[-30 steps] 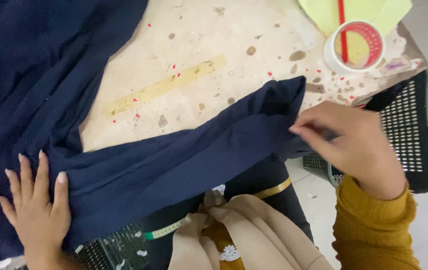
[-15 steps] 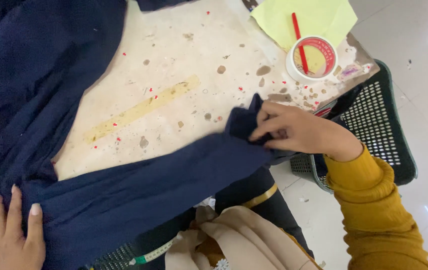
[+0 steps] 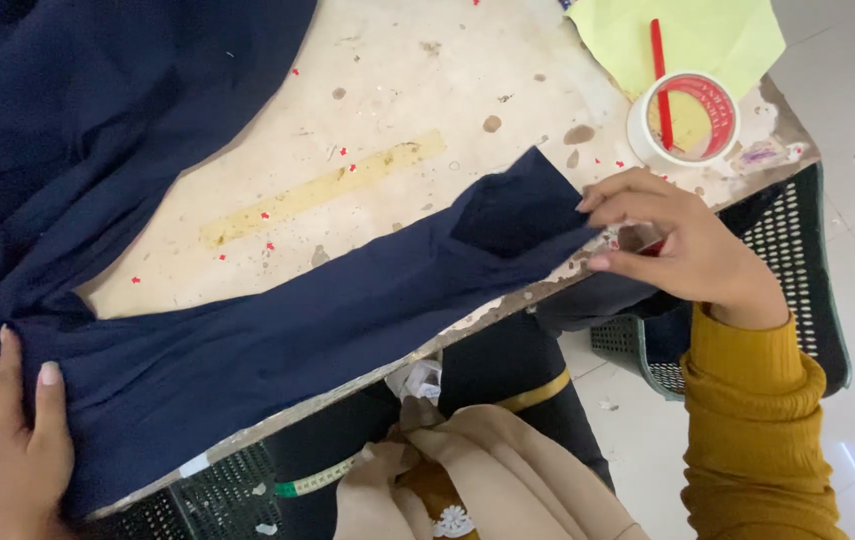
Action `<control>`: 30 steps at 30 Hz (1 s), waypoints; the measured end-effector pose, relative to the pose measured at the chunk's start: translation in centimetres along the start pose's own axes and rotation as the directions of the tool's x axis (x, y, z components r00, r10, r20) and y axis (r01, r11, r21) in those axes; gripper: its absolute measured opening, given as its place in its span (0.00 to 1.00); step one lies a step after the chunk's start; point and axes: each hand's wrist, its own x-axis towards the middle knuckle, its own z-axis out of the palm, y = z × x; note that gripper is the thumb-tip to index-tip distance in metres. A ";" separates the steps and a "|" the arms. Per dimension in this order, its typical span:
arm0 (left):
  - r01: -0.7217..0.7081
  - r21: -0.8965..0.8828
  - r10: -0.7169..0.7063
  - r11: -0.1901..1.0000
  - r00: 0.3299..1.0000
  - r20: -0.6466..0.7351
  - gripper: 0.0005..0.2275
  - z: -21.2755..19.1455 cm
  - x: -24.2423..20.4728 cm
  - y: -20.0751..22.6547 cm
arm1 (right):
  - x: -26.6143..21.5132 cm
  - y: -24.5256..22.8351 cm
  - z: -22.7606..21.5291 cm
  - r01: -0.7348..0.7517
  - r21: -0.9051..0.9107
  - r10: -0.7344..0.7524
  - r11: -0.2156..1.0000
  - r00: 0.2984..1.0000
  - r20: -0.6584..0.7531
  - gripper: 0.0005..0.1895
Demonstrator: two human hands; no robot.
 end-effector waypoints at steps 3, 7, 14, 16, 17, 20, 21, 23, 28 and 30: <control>0.042 -0.040 -0.041 0.998 0.998 0.038 0.26 -0.8 0.4 1.0 | -0.1 -0.6 0.0 -0.126 -0.056 0.123 0.990 0.991 -0.046 0.05; 0.211 -0.069 -0.196 0.975 0.964 0.177 0.28 -1.5 1.0 2.0 | -0.4 0.0 -0.7 -0.300 0.102 0.305 0.949 0.951 -0.044 0.04; 0.260 -0.044 -0.243 0.965 0.942 0.233 0.30 -2.3 1.2 3.0 | 3.6 -3.8 -2.7 -0.357 -0.104 0.348 0.928 0.933 -0.098 0.22; 0.277 -0.042 -0.259 0.960 0.935 0.242 0.31 -2.3 1.3 3.1 | 6.6 -4.1 -2.0 -0.414 -0.089 0.411 0.906 0.910 -0.047 0.26; 0.292 -0.038 -0.273 0.956 0.927 0.258 0.31 -2.4 1.3 3.2 | 8.0 -4.3 -1.7 -0.477 -0.076 0.478 0.876 0.878 0.006 0.33; 0.309 -0.037 -0.282 0.950 0.907 0.313 0.33 -2.4 1.6 2.8 | 10.7 -3.4 0.1 -0.492 -0.157 0.515 0.857 0.836 0.190 0.40; 0.315 -0.037 -0.288 0.949 0.906 0.309 0.33 -2.5 1.7 2.8 | 10.6 -3.0 0.7 -0.485 -0.158 0.509 0.860 0.839 0.193 0.40; 0.317 -0.015 -0.287 0.948 0.878 0.382 0.38 -2.7 2.0 2.6 | 10.4 -2.4 1.9 -0.608 0.285 0.587 0.741 0.793 0.164 0.32; 0.325 -0.008 -0.291 0.946 0.860 0.418 0.42 -3.4 2.3 3.3 | 6.5 -4.7 2.7 -0.537 0.312 0.606 0.784 0.772 -0.192 0.08; 0.339 -0.018 -0.299 0.940 0.852 0.430 0.42 -3.6 2.2 4.0 | 5.0 -3.0 3.5 -0.530 0.313 0.610 0.788 0.740 -0.282 0.05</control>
